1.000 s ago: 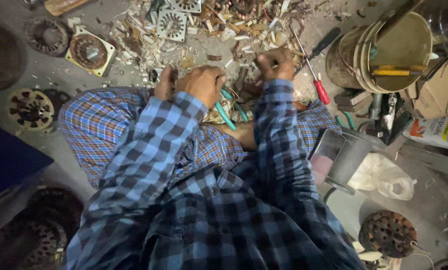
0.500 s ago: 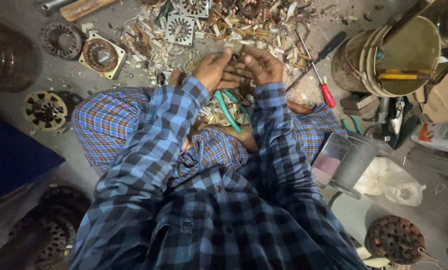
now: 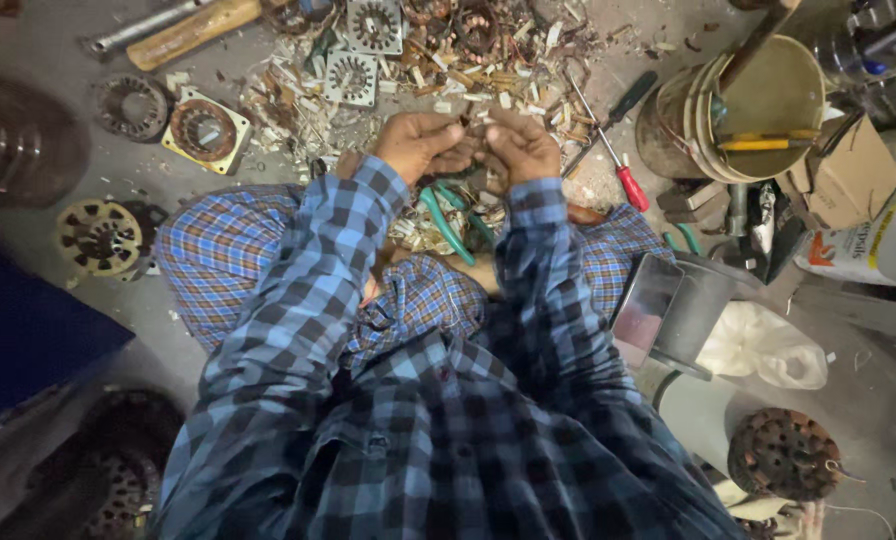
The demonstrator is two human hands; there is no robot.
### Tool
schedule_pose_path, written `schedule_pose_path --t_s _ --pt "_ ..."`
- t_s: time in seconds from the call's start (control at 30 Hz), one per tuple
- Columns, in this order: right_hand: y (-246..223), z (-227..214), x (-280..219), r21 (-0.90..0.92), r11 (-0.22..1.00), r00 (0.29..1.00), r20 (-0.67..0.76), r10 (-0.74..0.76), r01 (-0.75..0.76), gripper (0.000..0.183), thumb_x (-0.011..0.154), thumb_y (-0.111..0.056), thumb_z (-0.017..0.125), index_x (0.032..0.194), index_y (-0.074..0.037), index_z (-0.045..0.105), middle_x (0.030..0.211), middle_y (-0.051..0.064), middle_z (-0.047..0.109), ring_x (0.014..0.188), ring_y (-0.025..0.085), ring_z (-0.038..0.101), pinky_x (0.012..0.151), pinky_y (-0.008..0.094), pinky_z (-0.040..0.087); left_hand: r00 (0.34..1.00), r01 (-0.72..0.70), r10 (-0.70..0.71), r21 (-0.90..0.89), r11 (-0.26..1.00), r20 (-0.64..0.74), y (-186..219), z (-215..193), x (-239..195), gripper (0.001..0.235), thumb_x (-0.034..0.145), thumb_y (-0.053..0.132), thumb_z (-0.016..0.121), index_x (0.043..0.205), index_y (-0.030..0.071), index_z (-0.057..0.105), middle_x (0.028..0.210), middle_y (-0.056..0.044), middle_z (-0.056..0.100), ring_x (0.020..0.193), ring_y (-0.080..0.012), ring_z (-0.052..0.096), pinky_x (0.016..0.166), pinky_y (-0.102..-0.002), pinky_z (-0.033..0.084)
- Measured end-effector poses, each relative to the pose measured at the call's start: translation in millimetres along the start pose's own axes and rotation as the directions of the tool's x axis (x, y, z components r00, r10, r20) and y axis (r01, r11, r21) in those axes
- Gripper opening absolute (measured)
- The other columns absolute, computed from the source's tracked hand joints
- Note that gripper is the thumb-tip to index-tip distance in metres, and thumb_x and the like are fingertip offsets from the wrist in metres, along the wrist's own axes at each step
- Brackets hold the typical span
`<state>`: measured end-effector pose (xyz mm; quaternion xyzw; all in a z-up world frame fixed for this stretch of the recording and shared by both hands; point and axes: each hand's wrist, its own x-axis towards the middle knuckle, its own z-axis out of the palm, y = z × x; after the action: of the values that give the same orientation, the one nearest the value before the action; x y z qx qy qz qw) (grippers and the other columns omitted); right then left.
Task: The person extracts copper wiring from motor stator cores using pliers, a hammer, and a screwdriver. They pull on the copper coils, strike the metal housings to loosen components, and use pliers to remove the wire from the metal slots.
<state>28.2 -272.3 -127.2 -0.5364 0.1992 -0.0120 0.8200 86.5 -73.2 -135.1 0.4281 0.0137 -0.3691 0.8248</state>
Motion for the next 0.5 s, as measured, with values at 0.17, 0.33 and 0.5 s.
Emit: schedule_pose_path --t_s 0.17,0.33,0.5 --pt "-8 23 -37 -0.622 0.712 0.940 0.133 -0.313 0.325 0.020 0.089 -0.001 0.081 0.107 -0.005 0.075 0.099 0.012 0.074 0.083 0.021 0.074 0.068 0.033 0.061 0.937 -0.161 0.293 0.510 0.845 -0.190 -8 12 -3 0.027 0.095 0.018 0.076 0.110 -0.004 0.078 0.095 -0.017 0.080 0.077 -0.0246 0.075 0.066 -0.034 0.064" --pt "-11 30 -43 -0.907 -0.007 0.708 0.333 -0.623 0.420 0.030 0.083 0.001 0.081 0.111 -0.009 0.074 0.100 0.013 0.068 0.090 0.030 0.069 0.075 0.041 0.061 0.809 -0.233 0.587 0.936 0.263 0.036 -10 27 -18 0.022 0.099 0.028 0.074 0.100 0.006 0.073 0.091 -0.015 0.077 0.081 -0.0308 0.073 0.072 -0.043 0.056" --pt "-29 3 -42 -0.271 0.961 0.957 -0.289 -0.020 -0.061 0.036 0.080 0.010 0.066 0.112 -0.006 0.067 0.100 0.009 0.070 0.085 0.024 0.072 0.069 0.047 0.064 0.830 -0.072 0.541 0.935 0.346 -0.136 -15 10 -29 0.021 0.092 0.023 0.069 0.101 0.005 0.069 0.094 -0.018 0.074 0.085 -0.0356 0.072 0.077 -0.048 0.056"
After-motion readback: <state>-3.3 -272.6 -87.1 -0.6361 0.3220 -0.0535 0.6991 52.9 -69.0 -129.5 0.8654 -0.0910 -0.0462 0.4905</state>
